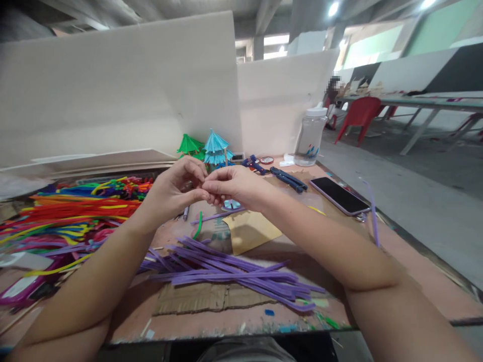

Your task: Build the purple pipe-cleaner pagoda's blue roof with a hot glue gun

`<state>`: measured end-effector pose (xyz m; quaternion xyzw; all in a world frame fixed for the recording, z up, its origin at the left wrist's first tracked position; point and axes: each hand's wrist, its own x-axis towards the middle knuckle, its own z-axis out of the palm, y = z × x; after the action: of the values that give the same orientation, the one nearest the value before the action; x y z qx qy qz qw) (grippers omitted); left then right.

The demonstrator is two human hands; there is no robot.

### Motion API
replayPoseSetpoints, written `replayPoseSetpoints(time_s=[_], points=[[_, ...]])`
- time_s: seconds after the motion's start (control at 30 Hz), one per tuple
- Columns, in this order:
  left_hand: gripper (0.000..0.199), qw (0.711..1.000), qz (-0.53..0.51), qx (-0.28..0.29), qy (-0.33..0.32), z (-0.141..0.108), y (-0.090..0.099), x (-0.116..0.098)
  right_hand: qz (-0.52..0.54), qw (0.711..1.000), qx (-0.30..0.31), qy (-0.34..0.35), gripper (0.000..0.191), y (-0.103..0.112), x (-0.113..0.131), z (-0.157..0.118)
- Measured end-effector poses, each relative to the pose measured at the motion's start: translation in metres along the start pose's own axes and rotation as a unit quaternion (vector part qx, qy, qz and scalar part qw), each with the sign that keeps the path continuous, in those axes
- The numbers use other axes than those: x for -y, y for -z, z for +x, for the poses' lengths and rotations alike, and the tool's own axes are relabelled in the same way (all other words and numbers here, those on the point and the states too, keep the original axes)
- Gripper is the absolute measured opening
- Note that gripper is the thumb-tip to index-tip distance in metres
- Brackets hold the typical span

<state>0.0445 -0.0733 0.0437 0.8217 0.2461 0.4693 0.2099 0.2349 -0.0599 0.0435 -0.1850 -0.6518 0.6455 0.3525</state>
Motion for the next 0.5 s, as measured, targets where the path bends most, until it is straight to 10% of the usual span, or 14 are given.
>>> replayPoseSetpoints(time_s=[0.33,0.5], points=[[0.047,0.955,-0.059,0.206,0.204,0.004,0.020,0.019,-0.095,0.981,-0.100,0.134,0.033,0.008,0.021,-0.010],[0.043,0.953,0.115,0.138,0.245,0.005,0.041,0.024,-0.120,0.972,-0.135,0.151,0.029,0.024,0.042,-0.019]])
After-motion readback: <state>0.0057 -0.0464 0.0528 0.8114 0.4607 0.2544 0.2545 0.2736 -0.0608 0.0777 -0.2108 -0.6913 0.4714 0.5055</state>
